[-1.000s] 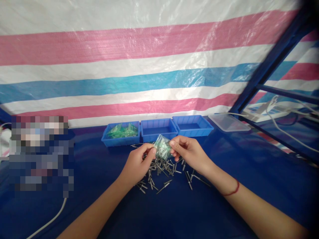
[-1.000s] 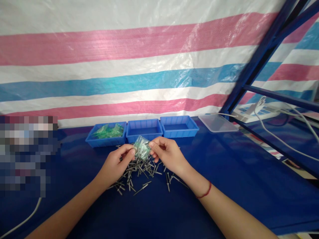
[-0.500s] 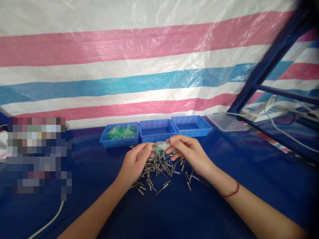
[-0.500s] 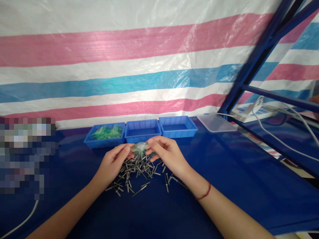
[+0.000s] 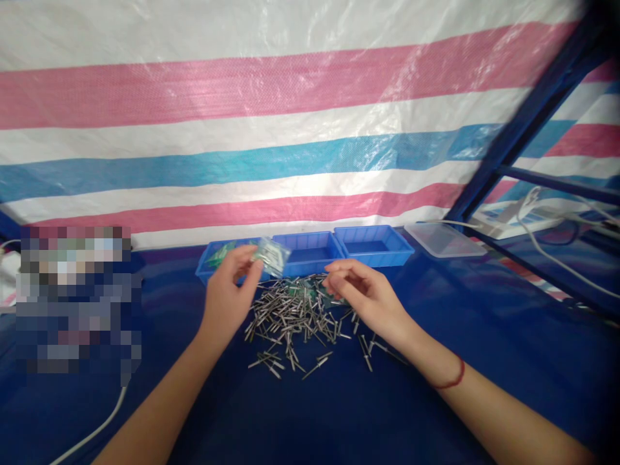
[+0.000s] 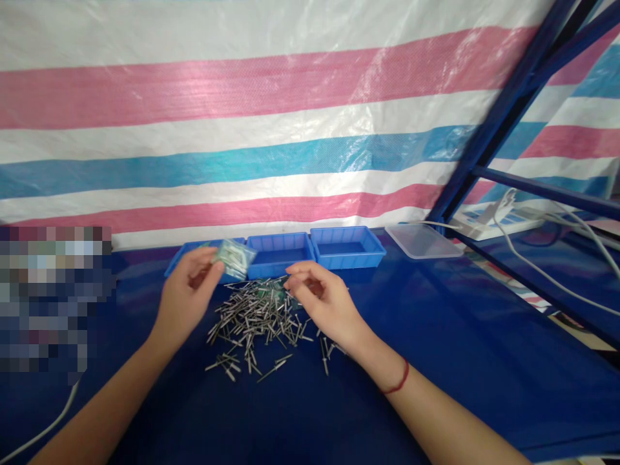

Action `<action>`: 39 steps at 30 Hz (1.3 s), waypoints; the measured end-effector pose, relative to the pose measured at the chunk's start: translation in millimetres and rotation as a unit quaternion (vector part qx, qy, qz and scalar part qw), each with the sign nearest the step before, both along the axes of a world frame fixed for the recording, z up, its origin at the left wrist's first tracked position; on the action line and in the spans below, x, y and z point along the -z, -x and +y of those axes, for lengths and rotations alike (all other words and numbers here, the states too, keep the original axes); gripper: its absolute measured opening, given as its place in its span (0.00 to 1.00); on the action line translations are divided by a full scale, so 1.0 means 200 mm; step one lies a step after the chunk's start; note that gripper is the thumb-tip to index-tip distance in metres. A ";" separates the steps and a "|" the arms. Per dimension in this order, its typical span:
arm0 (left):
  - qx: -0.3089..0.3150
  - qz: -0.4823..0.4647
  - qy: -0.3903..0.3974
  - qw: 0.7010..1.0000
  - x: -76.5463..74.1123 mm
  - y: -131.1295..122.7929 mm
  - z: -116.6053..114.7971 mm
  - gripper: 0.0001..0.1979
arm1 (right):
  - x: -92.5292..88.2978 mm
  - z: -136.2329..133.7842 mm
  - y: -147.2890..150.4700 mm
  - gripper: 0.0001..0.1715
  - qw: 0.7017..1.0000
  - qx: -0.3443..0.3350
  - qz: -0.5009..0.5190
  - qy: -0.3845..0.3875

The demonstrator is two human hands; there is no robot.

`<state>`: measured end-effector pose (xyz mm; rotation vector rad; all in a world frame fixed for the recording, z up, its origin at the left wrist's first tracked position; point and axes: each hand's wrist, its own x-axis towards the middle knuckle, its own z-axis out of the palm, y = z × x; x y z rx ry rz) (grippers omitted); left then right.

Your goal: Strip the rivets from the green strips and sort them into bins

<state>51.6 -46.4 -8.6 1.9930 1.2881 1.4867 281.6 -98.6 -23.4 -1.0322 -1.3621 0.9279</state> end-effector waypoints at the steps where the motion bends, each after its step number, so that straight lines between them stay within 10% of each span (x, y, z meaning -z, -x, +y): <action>1: -0.054 0.001 -0.027 0.998 -0.03 0.05 0.03 0.18 | 0.00 0.00 0.00 0.10 1.000 0.004 0.001 -0.003; 9: -0.233 0.109 -0.026 0.966 -0.13 0.32 0.16 0.19 | -0.02 -0.01 0.00 0.11 1.000 0.013 -0.006 0.014; 39: -0.128 0.334 0.019 0.934 -0.04 0.43 0.26 0.15 | -0.01 0.01 -0.01 0.12 0.999 0.028 -0.029 0.026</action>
